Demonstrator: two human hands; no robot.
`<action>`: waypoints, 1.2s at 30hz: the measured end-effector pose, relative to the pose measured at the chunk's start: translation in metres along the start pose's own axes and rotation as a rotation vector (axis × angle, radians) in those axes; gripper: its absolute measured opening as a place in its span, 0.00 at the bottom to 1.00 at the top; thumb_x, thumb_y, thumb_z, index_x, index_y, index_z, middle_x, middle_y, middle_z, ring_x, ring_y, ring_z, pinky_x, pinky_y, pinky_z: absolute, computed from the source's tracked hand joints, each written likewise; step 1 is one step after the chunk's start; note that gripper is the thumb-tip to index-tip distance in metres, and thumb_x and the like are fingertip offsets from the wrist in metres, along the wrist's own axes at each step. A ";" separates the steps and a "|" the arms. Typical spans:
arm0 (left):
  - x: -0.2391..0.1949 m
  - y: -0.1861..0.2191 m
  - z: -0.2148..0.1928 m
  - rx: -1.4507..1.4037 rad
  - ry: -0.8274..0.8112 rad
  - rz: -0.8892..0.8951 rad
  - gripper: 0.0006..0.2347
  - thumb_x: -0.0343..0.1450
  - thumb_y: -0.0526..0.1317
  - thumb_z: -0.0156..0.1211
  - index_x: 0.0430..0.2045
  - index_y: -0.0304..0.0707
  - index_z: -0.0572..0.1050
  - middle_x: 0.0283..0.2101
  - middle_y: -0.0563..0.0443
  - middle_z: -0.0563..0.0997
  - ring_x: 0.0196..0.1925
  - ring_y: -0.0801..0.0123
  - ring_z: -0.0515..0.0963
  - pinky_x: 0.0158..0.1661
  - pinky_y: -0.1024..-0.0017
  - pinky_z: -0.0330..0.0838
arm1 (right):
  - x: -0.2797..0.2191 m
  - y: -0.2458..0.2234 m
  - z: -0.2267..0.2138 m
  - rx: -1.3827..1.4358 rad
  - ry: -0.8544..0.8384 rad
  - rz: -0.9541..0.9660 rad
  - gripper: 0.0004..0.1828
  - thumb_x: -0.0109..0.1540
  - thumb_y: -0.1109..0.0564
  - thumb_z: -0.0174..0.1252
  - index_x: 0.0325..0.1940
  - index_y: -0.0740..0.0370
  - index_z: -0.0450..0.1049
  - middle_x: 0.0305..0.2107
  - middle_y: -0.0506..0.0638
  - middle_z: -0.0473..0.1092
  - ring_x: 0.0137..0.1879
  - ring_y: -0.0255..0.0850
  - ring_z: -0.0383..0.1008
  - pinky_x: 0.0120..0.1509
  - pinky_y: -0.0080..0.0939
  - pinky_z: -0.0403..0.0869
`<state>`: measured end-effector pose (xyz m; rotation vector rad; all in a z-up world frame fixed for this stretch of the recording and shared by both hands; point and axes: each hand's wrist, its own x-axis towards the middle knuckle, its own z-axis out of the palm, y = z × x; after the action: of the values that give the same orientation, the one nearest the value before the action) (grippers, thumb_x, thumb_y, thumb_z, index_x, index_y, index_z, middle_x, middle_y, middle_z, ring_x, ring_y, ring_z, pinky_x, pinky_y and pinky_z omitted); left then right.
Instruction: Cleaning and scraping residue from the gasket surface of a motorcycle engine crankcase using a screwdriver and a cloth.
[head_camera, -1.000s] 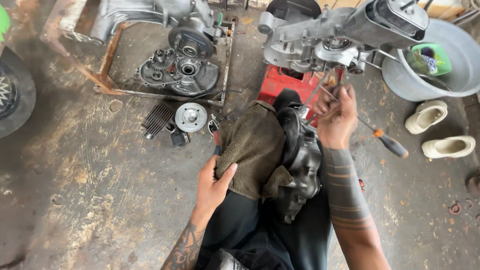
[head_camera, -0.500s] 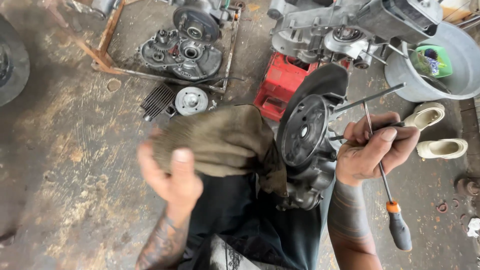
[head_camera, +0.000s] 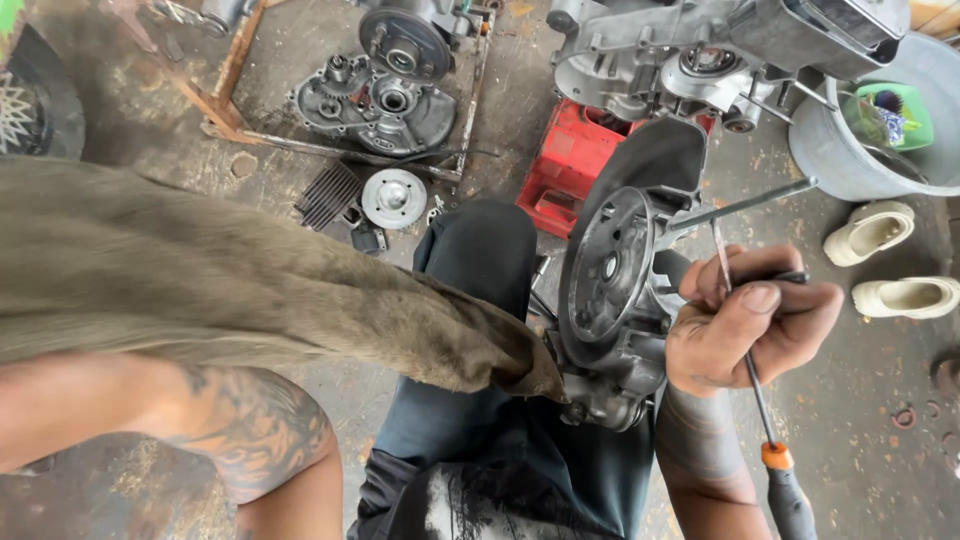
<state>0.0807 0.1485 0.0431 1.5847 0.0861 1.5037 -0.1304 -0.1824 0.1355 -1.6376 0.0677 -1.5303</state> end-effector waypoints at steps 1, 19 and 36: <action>0.001 0.001 -0.001 0.003 -0.008 -0.005 0.11 0.86 0.37 0.39 0.64 0.39 0.62 0.64 0.38 0.72 0.65 0.50 0.78 0.70 0.60 0.71 | 0.001 -0.002 -0.001 -0.007 -0.003 0.005 0.10 0.73 0.56 0.40 0.42 0.58 0.47 0.32 0.56 0.57 0.28 0.34 0.50 0.29 0.35 0.60; -0.016 0.166 0.066 -0.817 -0.774 -0.163 0.08 0.77 0.43 0.50 0.43 0.44 0.61 0.44 0.54 0.67 0.44 0.69 0.69 0.49 0.67 0.70 | 0.010 0.111 -0.002 -0.113 -0.016 0.332 0.05 0.72 0.60 0.45 0.43 0.65 0.59 0.25 0.45 0.58 0.27 0.30 0.54 0.31 0.32 0.62; -0.112 0.171 0.092 -0.910 -1.025 -0.360 0.08 0.76 0.35 0.57 0.29 0.38 0.65 0.29 0.52 0.66 0.36 0.73 0.65 0.50 0.68 0.64 | 0.006 0.228 -0.014 0.078 -0.182 0.654 0.13 0.75 0.54 0.49 0.40 0.65 0.67 0.24 0.59 0.70 0.31 0.41 0.74 0.38 0.37 0.77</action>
<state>0.0399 -0.0680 0.0827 1.2712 -0.7441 0.2188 -0.0274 -0.3350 0.0004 -1.4843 0.3981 -0.8735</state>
